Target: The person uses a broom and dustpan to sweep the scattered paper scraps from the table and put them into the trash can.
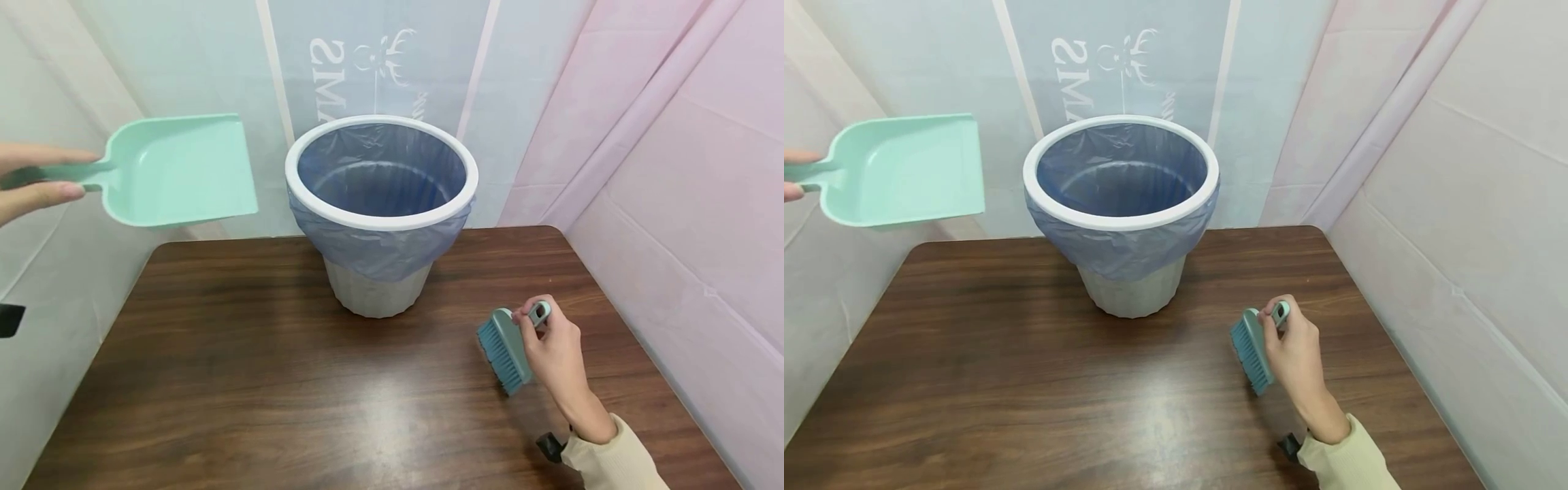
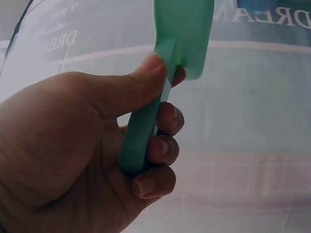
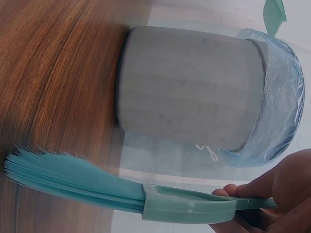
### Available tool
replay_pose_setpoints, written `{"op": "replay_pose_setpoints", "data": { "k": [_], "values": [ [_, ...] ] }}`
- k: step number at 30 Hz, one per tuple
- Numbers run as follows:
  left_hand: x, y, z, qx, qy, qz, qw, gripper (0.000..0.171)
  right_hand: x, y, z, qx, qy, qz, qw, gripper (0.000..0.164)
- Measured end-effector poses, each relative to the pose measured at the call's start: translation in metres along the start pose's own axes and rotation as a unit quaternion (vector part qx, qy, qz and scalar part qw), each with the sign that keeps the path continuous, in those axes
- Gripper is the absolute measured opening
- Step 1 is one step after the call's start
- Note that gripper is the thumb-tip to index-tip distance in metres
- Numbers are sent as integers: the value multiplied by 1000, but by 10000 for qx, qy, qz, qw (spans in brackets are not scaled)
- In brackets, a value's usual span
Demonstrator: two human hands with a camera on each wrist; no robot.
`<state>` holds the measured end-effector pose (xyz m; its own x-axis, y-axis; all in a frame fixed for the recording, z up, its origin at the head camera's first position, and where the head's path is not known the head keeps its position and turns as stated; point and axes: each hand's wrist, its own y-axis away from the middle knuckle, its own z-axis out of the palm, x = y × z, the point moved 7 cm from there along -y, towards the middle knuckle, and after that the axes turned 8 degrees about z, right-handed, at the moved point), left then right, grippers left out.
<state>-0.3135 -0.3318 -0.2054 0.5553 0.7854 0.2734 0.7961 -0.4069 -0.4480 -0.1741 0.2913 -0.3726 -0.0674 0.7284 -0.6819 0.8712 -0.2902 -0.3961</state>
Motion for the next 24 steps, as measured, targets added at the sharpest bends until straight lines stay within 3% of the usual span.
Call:
{"op": "replay_pose_setpoints", "data": {
  "k": [5, 11, 15, 18, 20, 24],
  "values": [
    [-32, 28, 12, -196, -71, -224, 9995, 48, 0, -1, -1, 13, -16, 8, 10000, 12],
    [-48, 61, 24, -94, 336, -484, 9982, 46, 0, 0, -2, 17, -12, 59, 10000, 12],
    [-59, 83, 41, -582, 328, -611, 9959, 47, 1, 0, -2, 43, -27, 66, 10000, 12],
    [-57, 98, 51, -873, 140, -570, 9944, 47, 0, 0, -1, 22, 1, 54, 10000, 13],
    [-51, 105, 58, -850, 125, -451, 9953, 47, 0, 0, -1, 8, 27, 55, 10000, 13],
    [-38, 115, 73, -993, 561, -422, 9926, 46, 1, 1, -2, 20, 82, 64, 9999, 12]
  ]
}}
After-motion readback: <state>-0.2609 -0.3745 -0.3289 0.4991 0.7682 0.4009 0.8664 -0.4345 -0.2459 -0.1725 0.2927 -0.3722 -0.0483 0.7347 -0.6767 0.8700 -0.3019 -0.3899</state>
